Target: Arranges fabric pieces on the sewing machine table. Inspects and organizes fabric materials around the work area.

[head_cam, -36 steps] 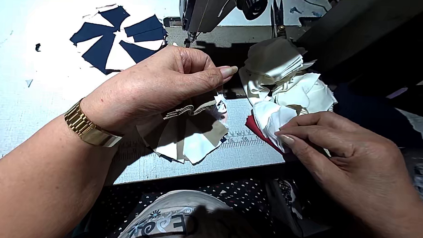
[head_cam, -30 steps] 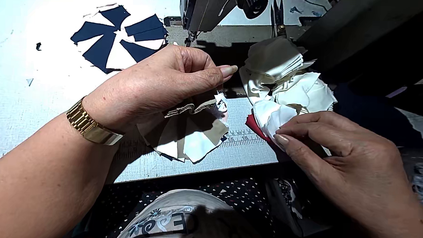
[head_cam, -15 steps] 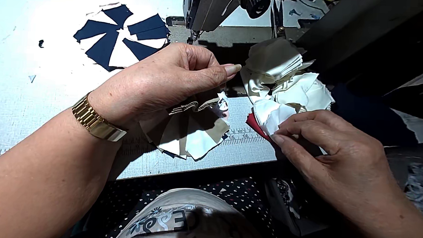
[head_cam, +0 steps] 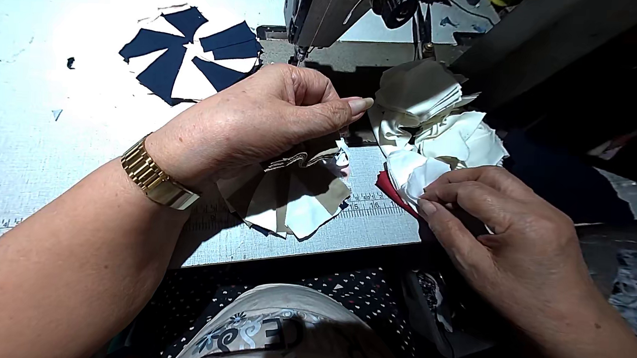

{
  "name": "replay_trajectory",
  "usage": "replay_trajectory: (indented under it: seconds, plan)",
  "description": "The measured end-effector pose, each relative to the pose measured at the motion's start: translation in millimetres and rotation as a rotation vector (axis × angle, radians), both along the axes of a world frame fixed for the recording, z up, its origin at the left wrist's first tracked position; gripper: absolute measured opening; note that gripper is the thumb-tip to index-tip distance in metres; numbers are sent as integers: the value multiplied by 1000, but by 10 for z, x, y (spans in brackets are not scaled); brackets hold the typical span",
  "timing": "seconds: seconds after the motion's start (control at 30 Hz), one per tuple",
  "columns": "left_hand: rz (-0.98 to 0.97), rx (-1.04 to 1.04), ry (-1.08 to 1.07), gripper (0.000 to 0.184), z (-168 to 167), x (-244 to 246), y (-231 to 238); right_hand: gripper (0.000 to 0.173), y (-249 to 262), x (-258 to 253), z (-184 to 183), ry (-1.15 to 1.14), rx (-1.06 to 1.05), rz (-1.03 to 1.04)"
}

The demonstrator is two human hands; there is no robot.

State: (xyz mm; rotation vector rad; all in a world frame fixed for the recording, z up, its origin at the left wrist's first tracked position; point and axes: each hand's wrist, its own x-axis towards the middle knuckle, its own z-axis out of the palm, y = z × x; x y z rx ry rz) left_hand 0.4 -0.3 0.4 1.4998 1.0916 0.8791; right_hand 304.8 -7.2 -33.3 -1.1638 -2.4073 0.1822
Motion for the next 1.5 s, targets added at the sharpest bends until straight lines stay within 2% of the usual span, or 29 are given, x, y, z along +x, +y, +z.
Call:
replay_trajectory:
  seconds: [0.5, 0.6, 0.73, 0.83, 1.0, 1.07, 1.17, 1.3, 1.4, 1.5]
  plan:
    - [-5, 13, -5, 24, -14, 5, 1, 22, 107, 50, -31, 63, 6, -107]
    - [1, 12, -21, 22, -17, 5, 1, 20, 258, 191, 4, 168, -44, -152]
    - [14, -8, -46, 18, -10, -2, 5, 13, 582, 478, 23, 568, -203, -10]
    - [-9, -32, -72, 23, 16, 2, -9, 19, 544, 211, 237, 819, -345, 72]
    - [-150, -121, -137, 30, 70, 35, -60, 23, 379, -427, 294, 927, -442, 348]
    - [-199, -127, -143, 31, 57, 23, -58, 21, 294, -613, 266, 933, -478, 390]
    - [-217, -109, -136, 25, 25, -6, -15, 23, 224, -699, 218, 964, -574, 360]
    - [-221, -13, -61, 23, -16, -27, 12, 28, 195, -702, 102, 1113, -823, 281]
    - [-271, 111, -1, 19, -31, -39, 25, 23, 149, -764, 93, 1086, -931, 115]
    - [-320, 218, -31, 12, -10, -43, 20, 25, 110, -772, 113, 1053, -1069, 94]
